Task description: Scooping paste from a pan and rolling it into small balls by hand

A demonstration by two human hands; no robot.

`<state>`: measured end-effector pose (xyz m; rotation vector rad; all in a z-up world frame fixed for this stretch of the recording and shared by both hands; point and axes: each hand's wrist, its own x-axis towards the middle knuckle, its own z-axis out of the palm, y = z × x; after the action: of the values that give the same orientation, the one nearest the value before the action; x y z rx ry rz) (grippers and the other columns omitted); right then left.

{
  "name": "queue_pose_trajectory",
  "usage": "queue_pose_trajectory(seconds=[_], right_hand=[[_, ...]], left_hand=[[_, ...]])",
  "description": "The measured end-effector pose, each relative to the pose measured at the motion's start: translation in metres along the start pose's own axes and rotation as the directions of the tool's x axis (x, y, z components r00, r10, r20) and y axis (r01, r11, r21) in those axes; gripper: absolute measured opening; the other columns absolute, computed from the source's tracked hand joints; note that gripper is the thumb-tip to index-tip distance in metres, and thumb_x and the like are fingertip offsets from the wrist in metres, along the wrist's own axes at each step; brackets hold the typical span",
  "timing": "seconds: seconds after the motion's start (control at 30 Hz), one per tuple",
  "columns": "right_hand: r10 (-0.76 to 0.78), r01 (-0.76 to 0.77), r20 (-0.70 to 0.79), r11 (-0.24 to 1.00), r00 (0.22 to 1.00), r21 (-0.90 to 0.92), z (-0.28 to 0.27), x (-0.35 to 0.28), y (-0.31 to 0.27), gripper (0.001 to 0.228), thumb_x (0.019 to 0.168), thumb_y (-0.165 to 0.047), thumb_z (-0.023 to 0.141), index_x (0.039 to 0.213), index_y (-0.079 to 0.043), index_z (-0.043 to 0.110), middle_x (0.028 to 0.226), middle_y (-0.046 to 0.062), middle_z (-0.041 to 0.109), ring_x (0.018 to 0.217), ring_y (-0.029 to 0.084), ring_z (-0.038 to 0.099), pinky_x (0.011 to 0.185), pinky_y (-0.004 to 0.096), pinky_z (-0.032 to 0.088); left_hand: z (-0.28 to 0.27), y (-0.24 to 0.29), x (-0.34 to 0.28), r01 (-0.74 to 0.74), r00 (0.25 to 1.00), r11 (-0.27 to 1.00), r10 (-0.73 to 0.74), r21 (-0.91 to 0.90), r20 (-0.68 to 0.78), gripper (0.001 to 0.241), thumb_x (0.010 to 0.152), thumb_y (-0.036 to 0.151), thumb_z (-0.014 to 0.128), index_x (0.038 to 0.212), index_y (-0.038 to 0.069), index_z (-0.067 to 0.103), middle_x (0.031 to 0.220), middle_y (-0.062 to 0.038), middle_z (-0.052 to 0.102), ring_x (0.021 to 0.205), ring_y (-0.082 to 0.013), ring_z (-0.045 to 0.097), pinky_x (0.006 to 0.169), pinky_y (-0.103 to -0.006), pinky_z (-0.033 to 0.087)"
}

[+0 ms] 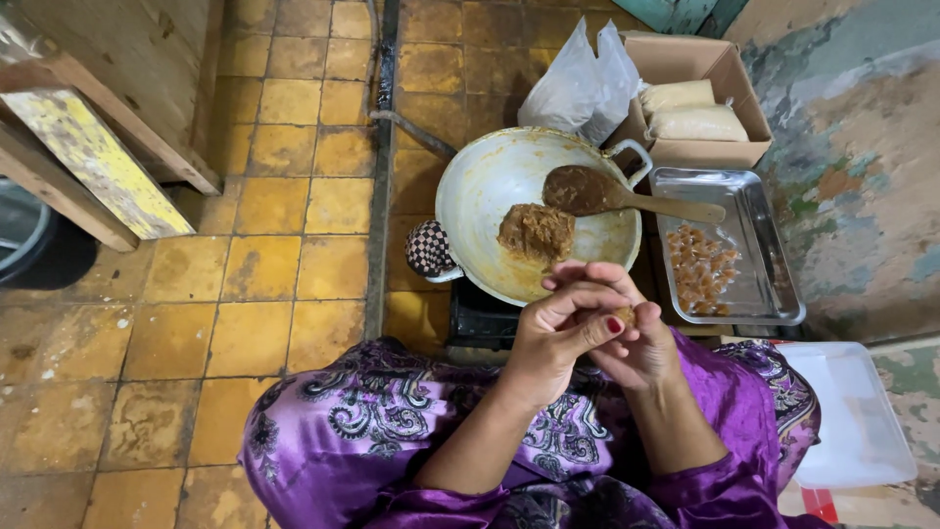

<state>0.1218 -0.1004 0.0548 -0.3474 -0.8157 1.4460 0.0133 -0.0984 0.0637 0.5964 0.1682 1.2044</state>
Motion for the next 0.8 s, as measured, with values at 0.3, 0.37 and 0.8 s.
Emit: queue_pose_trajectory(seconds=[0.3,0.37,0.8], right_hand=[[0.007,-0.031,-0.153,0.988,0.988,-0.154,0.015,0.000,-0.009,0.083,0.079,-0.046,0.074,0.141,0.002,0.045,0.143,0.033,0.043,0.132,0.047,0.047,0.096,0.062,0.050],[-0.003,-0.040,-0.196,0.976,0.981,-0.213,0.035,0.005,-0.013,0.083,0.078,-0.045,0.072,0.142,0.001,0.046,0.140,0.030,0.046,0.129,0.043,0.049,0.096,0.057,0.051],[-0.365,0.255,-0.090,0.787,0.927,-0.562,0.045,0.002,-0.024,0.012,0.095,-0.007,0.066,0.088,-0.002,0.059,0.089,0.011,0.051,0.088,0.019,0.050,0.075,0.030,0.042]], left_hand=[[0.017,0.021,-0.005,-0.038,0.999,0.994,0.038,0.101,0.004,0.025,0.088,-0.003,0.077,0.107,-0.016,0.069,0.104,-0.021,0.067,0.075,-0.0228,0.074,0.065,-0.0351,0.067],[0.022,0.029,-0.004,-0.046,0.999,0.992,0.049,0.120,-0.015,0.025,0.088,-0.003,0.078,0.108,-0.015,0.069,0.103,-0.020,0.068,0.076,-0.0225,0.074,0.065,-0.0353,0.067],[0.017,0.036,0.002,0.055,0.984,0.994,-0.038,0.094,-0.173,0.040,0.094,0.013,0.075,0.126,-0.009,0.066,0.097,-0.013,0.063,0.081,-0.0181,0.066,0.068,-0.0378,0.067]])
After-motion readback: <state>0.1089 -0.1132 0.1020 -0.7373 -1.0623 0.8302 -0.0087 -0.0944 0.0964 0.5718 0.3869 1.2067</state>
